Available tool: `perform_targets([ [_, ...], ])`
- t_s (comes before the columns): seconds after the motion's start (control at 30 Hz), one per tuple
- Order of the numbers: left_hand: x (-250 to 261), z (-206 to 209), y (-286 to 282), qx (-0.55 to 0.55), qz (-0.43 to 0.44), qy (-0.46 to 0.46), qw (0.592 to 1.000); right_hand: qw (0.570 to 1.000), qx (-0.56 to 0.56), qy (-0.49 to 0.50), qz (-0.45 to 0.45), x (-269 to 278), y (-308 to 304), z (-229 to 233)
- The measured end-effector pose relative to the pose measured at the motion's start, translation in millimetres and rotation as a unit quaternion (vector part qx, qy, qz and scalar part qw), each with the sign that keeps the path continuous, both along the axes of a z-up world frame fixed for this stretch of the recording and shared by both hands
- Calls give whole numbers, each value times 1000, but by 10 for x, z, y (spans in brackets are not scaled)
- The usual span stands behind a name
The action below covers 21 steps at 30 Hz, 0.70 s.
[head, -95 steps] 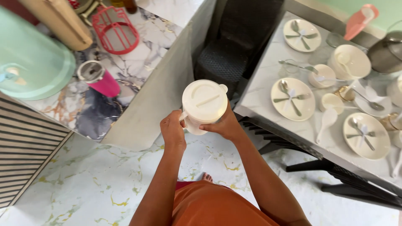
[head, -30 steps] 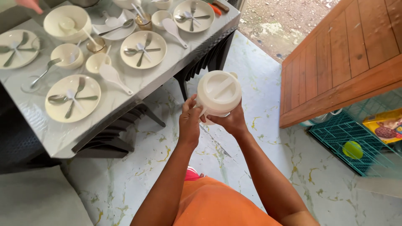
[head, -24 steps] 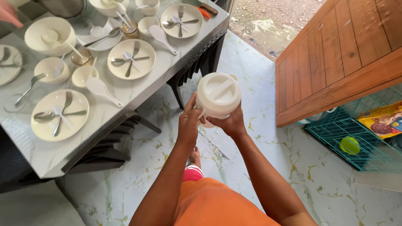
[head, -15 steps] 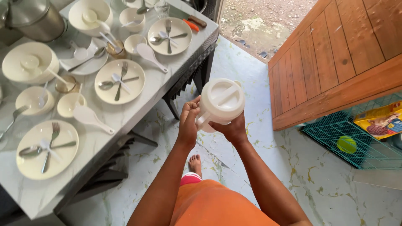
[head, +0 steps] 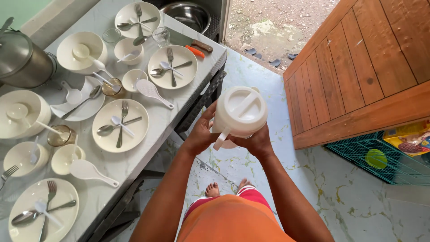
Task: The recorder tidies a dining table by organizing plates, cutlery, and glassware, and then moves a thermos and pitchers.
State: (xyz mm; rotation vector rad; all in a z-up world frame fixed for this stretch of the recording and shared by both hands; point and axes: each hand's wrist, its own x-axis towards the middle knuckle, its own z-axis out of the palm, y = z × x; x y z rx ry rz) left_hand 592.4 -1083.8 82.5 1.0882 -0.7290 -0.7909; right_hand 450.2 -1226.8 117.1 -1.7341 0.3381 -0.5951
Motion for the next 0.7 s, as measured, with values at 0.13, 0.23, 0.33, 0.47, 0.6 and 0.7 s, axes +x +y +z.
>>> perform_targets([
  [0.13,184,220,-218,8,-24,-53,998,997,75,-9,30,207,-249,-32],
  [0.23,332,396,-359,74,-4,-85,994,992,105,-32,69,382,-470,-42],
  [0.33,406,391,-638,69,21,-93,993,993,65,3,99,553,-739,53],
  [0.47,541,381,-999,59,60,-98,992,989,32,15,141,797,-1194,57],
  [0.6,653,373,-1350,46,107,-101,988,981,63,14,180,1002,-1600,130],
  [0.7,673,330,-1579,39,144,-100,984,978,53,29,201,1132,-1945,68],
])
